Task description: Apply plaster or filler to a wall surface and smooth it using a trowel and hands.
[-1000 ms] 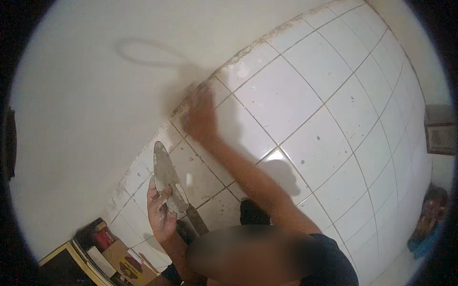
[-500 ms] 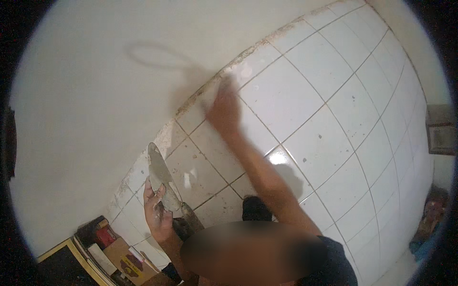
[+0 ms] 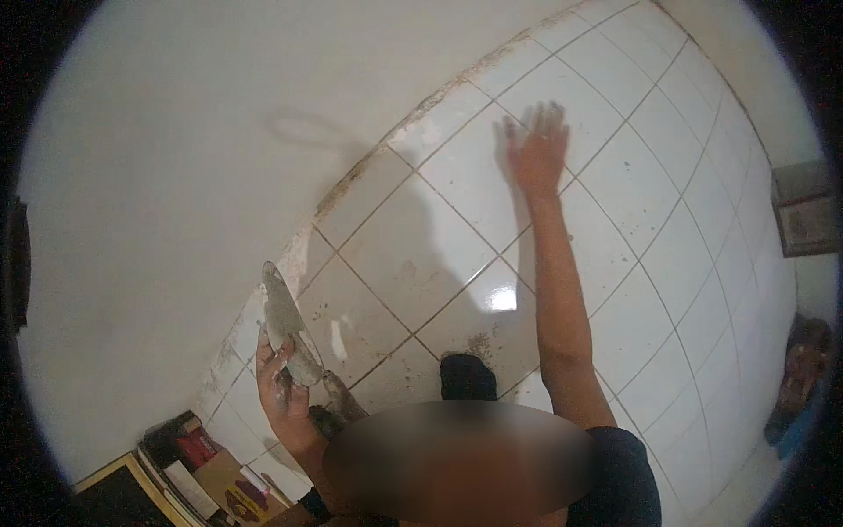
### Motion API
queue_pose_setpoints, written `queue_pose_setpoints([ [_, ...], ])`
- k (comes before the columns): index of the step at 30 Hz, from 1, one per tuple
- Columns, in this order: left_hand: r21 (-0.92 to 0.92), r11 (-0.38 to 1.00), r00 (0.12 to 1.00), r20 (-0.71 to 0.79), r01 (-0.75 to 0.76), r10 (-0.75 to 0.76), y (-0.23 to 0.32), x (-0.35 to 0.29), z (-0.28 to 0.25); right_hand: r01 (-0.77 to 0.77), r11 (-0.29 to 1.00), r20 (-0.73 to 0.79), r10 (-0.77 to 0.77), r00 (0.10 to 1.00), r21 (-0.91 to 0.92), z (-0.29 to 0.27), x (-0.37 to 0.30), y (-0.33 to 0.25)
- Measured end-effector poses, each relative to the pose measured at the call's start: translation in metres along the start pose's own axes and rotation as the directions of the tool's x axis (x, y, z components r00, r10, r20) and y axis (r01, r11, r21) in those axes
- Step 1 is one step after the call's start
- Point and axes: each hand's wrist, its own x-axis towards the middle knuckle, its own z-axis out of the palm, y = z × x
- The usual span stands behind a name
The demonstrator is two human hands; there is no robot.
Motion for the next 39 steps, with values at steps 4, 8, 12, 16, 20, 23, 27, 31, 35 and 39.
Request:
queue_pose_setpoints([
  [4, -0.074, 0.997, 0.993, 0.115, 0.002, 0.006, -0.006, 0.012, -0.007, 0.072, 0.997, 0.075, -0.073, 0.994, 0.024, 0.003, -0.07, -0.012],
  [8, -0.043, 0.999, 0.992, 0.12, 0.033, -0.028, 0.002, 0.011, 0.012, 0.25, 0.69, 0.419, -0.644, 0.64, 0.679, -0.03, -0.221, -0.157],
  [12, -0.03, 1.0, 0.964, 0.264, -0.008, 0.016, 0.013, 0.003, 0.037, 0.384, 0.321, 0.068, -0.835, 0.545, 0.866, -0.051, -0.243, -0.174],
  [16, -0.066, 0.997, 0.966, 0.25, -0.048, 0.063, 0.015, 0.003, 0.04, 0.024, 0.791, 0.32, -0.275, 0.907, 0.612, -0.095, -0.15, -0.026],
  [20, 0.082, 0.993, 0.924, 0.378, -0.089, 0.052, 0.009, 0.019, 0.029, -0.219, 0.971, -0.135, 0.231, 0.964, 0.098, -0.175, -0.098, 0.181],
  [23, 0.125, 0.99, 0.949, 0.314, -0.072, 0.029, 0.011, 0.021, 0.026, -0.478, 0.844, -0.151, 0.453, 0.878, -0.243, -0.22, -0.102, 0.287],
  [27, -0.018, 1.0, 0.938, 0.346, 0.02, -0.012, 0.007, 0.022, 0.022, -0.427, 0.829, -0.159, 0.397, 0.904, -0.361, -0.182, -0.1, 0.27],
  [31, -0.091, 0.994, 0.944, 0.33, 0.062, -0.028, 0.005, 0.026, 0.009, -0.082, 0.978, 0.014, 0.086, 0.996, -0.192, -0.162, -0.067, 0.171],
  [35, -0.064, 0.995, 0.923, 0.382, 0.08, -0.05, 0.001, 0.032, 0.009, 0.229, 0.971, 0.177, -0.239, 0.955, 0.074, -0.13, -0.093, 0.072],
  [39, -0.008, 0.998, 0.948, 0.315, 0.061, -0.055, 0.001, 0.03, 0.017, 0.259, 0.779, 0.44, -0.557, 0.704, 0.571, -0.115, -0.181, -0.066],
])
